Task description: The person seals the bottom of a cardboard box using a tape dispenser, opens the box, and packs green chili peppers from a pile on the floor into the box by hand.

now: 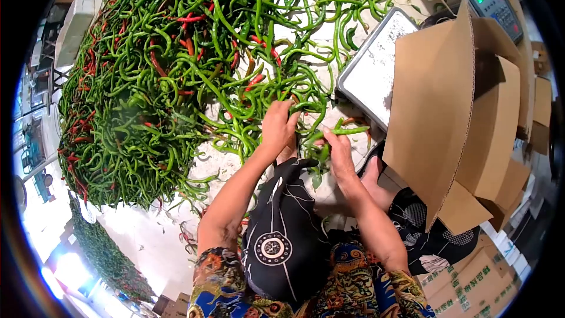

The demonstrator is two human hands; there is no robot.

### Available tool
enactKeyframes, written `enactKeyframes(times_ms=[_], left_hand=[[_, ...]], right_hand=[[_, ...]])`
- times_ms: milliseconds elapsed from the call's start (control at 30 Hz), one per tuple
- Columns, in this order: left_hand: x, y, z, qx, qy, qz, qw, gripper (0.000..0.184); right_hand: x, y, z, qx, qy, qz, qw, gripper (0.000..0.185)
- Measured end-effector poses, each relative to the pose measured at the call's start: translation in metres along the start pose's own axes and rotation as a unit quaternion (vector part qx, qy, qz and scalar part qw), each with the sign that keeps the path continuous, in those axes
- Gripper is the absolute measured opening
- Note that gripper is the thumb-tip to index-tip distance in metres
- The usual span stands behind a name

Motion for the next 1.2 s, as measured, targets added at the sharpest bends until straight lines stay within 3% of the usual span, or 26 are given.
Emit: enactKeyframes(times_ms=[33, 67, 133, 200, 267, 333, 367, 400, 467, 500, 533, 600, 667, 700, 800, 900, 1000, 1067, 1133, 1200], left_hand=[[0.003, -0.011, -0.006, 0.081, -0.007, 0.009, 0.997, 0.035], [0.004, -0.026, -0.015, 0.135, 0.022, -0.043, 0.990, 0.030], [0.004, -0.032, -0.012, 0.129, 0.019, -0.031, 0.991, 0.024], [-0.004, -0.038, -0.012, -0.007, 0.095, 0.051, 0.994, 0.016], [-0.014, -0.025, 0.011, -0.164, 0.122, 0.012, 0.979, 0.015], [-0.025, -0.018, 0.034, -0.184, 0.098, -0.142, 0.968, 0.019], [-0.028, -0.010, 0.041, -0.228, 0.055, -0.218, 0.947, 0.021], [-0.035, -0.017, 0.024, -0.233, 0.095, -0.234, 0.939, 0.024], [-0.032, 0.012, -0.006, -0.247, 0.123, -0.009, 0.961, 0.029], [-0.028, 0.037, -0.024, -0.171, 0.170, 0.092, 0.966, 0.031], [-0.023, 0.063, -0.043, -0.093, 0.214, 0.193, 0.953, 0.033], [-0.013, 0.076, -0.105, -0.064, 0.263, 0.372, 0.888, 0.034], [-0.006, 0.072, -0.165, 0.002, 0.310, 0.296, 0.904, 0.035], [0.001, 0.082, -0.158, -0.129, 0.348, 0.124, 0.920, 0.030], [0.006, 0.092, -0.080, -0.349, 0.265, 0.138, 0.888, 0.024], [-0.009, 0.084, -0.031, -0.569, 0.207, 0.083, 0.792, 0.030], [-0.020, 0.074, -0.014, -0.670, 0.186, 0.042, 0.717, 0.034], [-0.023, 0.067, -0.009, -0.689, 0.180, 0.015, 0.702, 0.033], [-0.023, 0.060, 0.003, -0.652, 0.218, -0.034, 0.725, 0.025], [-0.022, 0.052, 0.020, -0.409, 0.198, -0.186, 0.871, 0.028]], right_hand=[[0.003, 0.009, 0.002, -0.027, 0.033, 0.008, 0.999, 0.029], [0.005, 0.016, 0.005, -0.053, 0.067, 0.015, 0.996, 0.027], [0.012, 0.026, 0.006, 0.022, 0.083, 0.009, 0.996, 0.020], [0.015, 0.035, 0.010, 0.051, 0.037, 0.009, 0.998, 0.017], [0.021, 0.036, 0.020, 0.057, -0.002, -0.022, 0.998, 0.022], [0.019, 0.012, 0.016, 0.022, -0.033, -0.047, 0.998, 0.029], [0.022, -0.001, 0.018, 0.095, -0.025, -0.094, 0.991, 0.034], [0.022, -0.007, 0.015, 0.107, -0.042, -0.091, 0.989, 0.030], [0.023, -0.004, 0.008, 0.067, -0.077, -0.090, 0.991, 0.028], [0.028, -0.004, 0.007, 0.079, -0.060, -0.099, 0.990, 0.026], [0.019, -0.015, -0.009, 0.100, -0.056, -0.079, 0.990, 0.023], [0.016, -0.018, -0.011, 0.095, -0.049, -0.075, 0.992, 0.025], [0.019, -0.018, -0.007, 0.087, -0.019, -0.109, 0.990, 0.026], [0.021, -0.017, -0.006, 0.082, -0.005, -0.127, 0.988, 0.027], [0.017, -0.017, -0.013, 0.111, -0.020, -0.135, 0.984, 0.025], [0.018, -0.012, -0.017, 0.123, -0.029, -0.136, 0.983, 0.023], [0.024, -0.007, -0.019, 0.140, -0.032, -0.147, 0.979, 0.020], [0.024, -0.010, -0.024, 0.150, -0.033, -0.153, 0.976, 0.019], [0.024, -0.013, -0.030, 0.109, -0.018, -0.152, 0.982, 0.025], [0.022, -0.021, -0.039, 0.047, 0.003, -0.148, 0.988, 0.029]])
Point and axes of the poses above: each hand's wrist, its own x-axis towards the middle knuckle, its own y-axis out of the back of the hand, z = x × y, the point moved 3 cm from there along x, towards the middle knuckle, and after that the axes turned 5 degrees about -z, right-handed, at the moved point
